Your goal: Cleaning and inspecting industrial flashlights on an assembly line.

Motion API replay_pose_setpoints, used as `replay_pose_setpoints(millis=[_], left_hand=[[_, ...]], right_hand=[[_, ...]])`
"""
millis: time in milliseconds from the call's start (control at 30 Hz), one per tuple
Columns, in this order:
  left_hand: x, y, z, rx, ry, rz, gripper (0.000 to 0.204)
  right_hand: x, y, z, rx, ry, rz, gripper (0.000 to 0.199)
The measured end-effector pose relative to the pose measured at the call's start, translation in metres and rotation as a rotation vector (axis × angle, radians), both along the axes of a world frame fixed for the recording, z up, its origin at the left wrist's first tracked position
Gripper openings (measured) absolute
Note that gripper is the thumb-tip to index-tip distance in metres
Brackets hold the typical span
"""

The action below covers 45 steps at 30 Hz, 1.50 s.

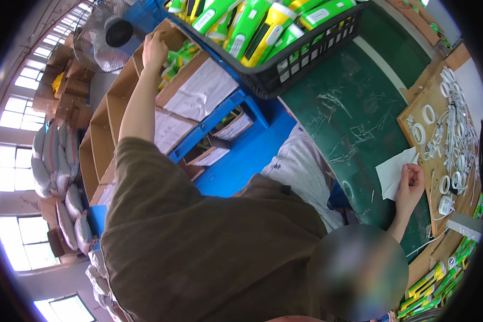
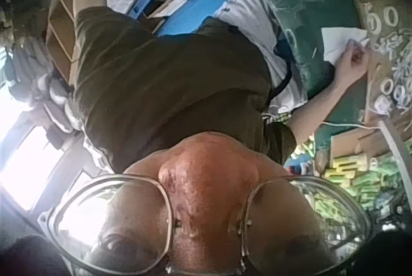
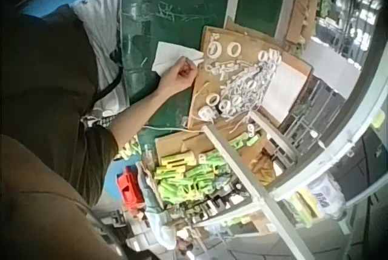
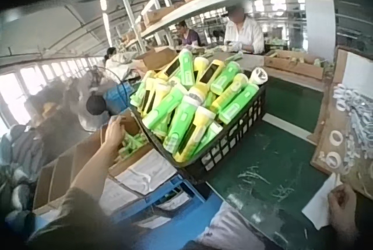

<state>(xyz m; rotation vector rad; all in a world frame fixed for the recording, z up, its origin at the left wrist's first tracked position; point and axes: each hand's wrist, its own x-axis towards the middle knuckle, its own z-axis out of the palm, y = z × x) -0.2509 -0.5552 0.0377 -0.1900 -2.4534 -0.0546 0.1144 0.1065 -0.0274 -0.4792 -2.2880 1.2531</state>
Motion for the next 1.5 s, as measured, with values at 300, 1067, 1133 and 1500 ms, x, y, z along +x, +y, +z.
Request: replay_pose_setpoints(millis=[300,1067,1133,1500], left_hand=[[0.018,0.191,0.092,0.081,-0.113,-0.343,0.055],[0.234,0.525,0.021,1.085,-2.054,-0.774,0.048],[0.236,0.534,0.021,1.080,-2.094,-0.730,0.047],[0.221,0.574,-0.009,1.028,-1.573,-1.204,0.043]], right_hand=[[0.009,0.000,0.000,-0.086,0.059,-0.062,0.006],[0.007,0.003,0.021,-0.710,0.257,0.052,0.033],[0.010,0.004,0.025,-0.762,0.275,0.037,0.016],[0.008,-0.006,0.027,-0.030,0.197,-0.112,0.010]])
